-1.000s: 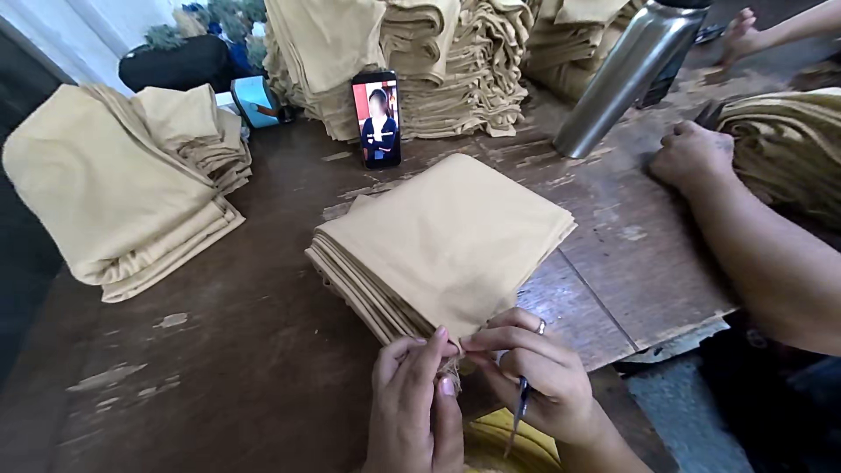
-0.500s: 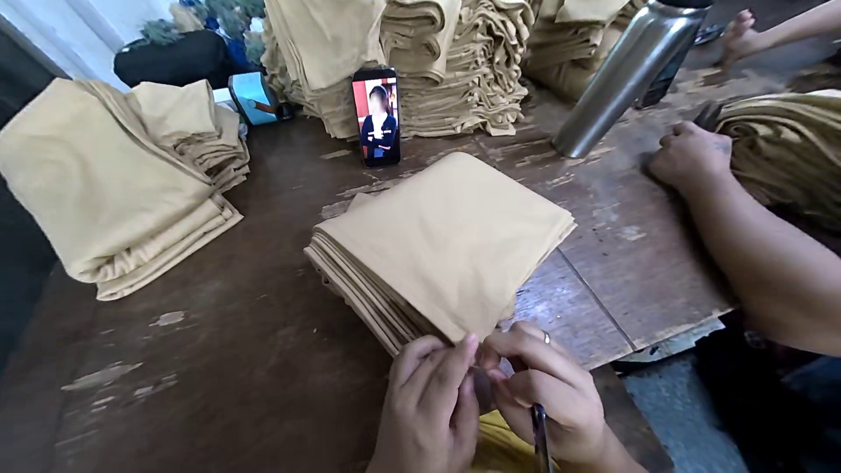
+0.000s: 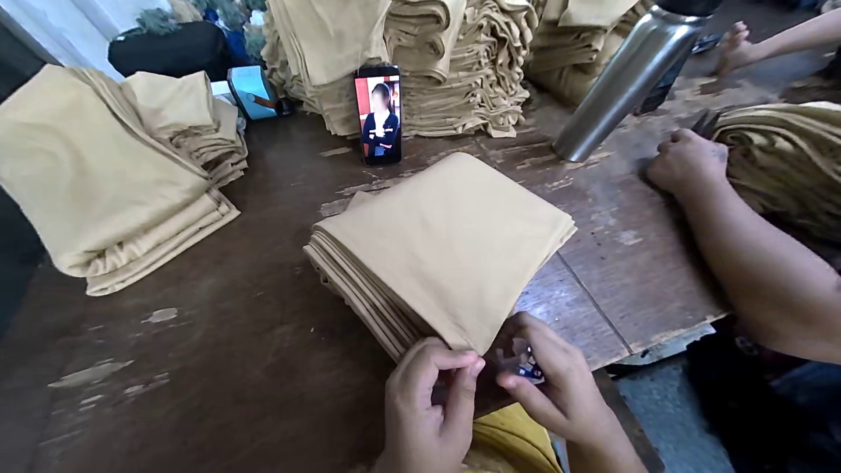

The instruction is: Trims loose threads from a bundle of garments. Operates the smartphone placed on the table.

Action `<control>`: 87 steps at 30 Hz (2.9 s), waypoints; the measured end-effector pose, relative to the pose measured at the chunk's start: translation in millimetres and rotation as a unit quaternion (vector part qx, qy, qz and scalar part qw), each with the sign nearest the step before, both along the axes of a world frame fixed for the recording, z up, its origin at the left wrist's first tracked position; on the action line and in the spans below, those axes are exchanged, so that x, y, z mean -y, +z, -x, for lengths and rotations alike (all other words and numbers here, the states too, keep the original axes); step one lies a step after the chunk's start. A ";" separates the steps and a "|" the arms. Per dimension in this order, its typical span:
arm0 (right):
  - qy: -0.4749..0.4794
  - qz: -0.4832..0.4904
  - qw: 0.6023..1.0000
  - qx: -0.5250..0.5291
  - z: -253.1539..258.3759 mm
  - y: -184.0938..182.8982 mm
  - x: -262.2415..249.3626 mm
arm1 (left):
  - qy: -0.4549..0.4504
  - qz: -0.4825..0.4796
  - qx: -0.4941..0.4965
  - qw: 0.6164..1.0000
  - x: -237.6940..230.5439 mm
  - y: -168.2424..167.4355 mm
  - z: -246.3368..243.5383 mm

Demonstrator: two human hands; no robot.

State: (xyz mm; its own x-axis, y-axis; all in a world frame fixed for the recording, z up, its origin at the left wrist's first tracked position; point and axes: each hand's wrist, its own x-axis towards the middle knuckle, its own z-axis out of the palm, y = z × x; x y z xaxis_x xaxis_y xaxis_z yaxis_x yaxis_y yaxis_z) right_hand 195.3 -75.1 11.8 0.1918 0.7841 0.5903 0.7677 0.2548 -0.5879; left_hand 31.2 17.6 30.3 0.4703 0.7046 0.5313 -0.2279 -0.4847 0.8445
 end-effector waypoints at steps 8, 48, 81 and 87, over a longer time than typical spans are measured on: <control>-0.017 0.018 0.999 0.020 2.3 -11.2 6.3 | -0.048 0.068 0.025 0.996 5.8 3.0 3.6; 0.112 -0.116 0.936 -0.312 21.6 26.9 -44.3 | 0.021 -0.032 0.009 0.999 -21.3 -6.6 11.9; 0.104 -0.103 0.965 -0.220 19.1 25.7 -41.8 | -0.046 -0.012 -0.042 0.998 -21.4 13.5 8.9; 0.092 -0.114 0.959 -0.241 19.2 25.9 -40.7 | -0.091 0.079 0.010 0.993 -23.2 13.0 8.6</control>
